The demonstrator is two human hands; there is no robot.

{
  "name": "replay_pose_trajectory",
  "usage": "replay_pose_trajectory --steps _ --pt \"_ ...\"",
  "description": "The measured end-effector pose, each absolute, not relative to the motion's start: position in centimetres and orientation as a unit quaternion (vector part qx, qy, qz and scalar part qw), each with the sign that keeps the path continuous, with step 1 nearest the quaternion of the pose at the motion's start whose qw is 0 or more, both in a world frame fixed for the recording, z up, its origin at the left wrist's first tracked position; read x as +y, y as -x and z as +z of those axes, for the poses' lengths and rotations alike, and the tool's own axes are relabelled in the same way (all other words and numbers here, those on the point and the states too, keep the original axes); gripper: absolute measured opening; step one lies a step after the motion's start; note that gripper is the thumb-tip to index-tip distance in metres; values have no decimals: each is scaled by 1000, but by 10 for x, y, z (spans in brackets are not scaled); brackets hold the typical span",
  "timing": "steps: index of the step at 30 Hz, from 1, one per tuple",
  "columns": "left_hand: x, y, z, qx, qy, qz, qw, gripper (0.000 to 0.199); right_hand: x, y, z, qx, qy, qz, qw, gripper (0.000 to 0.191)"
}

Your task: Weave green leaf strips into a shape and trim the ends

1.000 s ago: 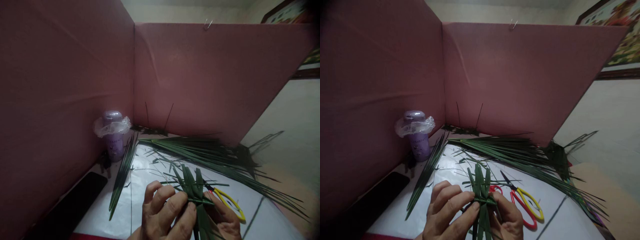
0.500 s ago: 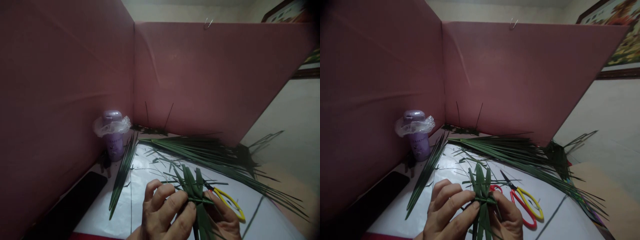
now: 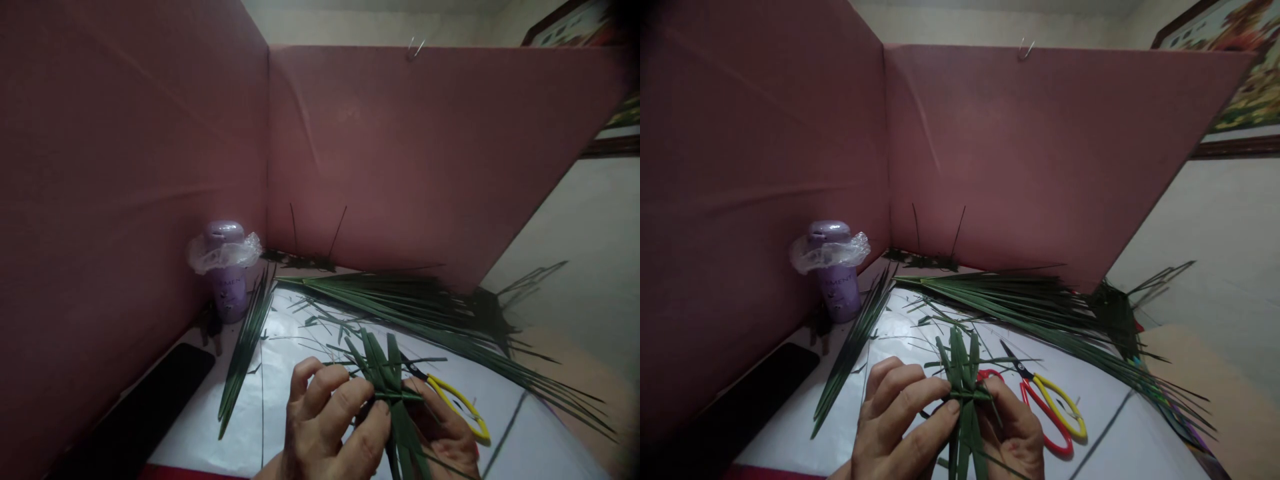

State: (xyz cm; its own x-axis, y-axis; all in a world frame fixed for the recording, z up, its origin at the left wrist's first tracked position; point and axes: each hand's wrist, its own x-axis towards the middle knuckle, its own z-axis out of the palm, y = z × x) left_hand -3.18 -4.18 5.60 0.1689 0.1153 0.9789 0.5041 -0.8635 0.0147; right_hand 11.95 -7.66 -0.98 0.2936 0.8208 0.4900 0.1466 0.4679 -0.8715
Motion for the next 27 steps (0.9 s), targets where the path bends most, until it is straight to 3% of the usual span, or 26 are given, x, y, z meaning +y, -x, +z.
replay_pose_trajectory --steps 6,15,27 --pt "-41 33 56 -211 744 -614 158 25 -69 -143 -20 -551 408 265 677 25" --pt "-40 29 55 -217 734 -633 114 28 -70 -114 3 -539 413 297 672 27" --pt "-48 31 56 -234 739 -613 153 25 -62 -151 -8 -523 353 380 676 32"
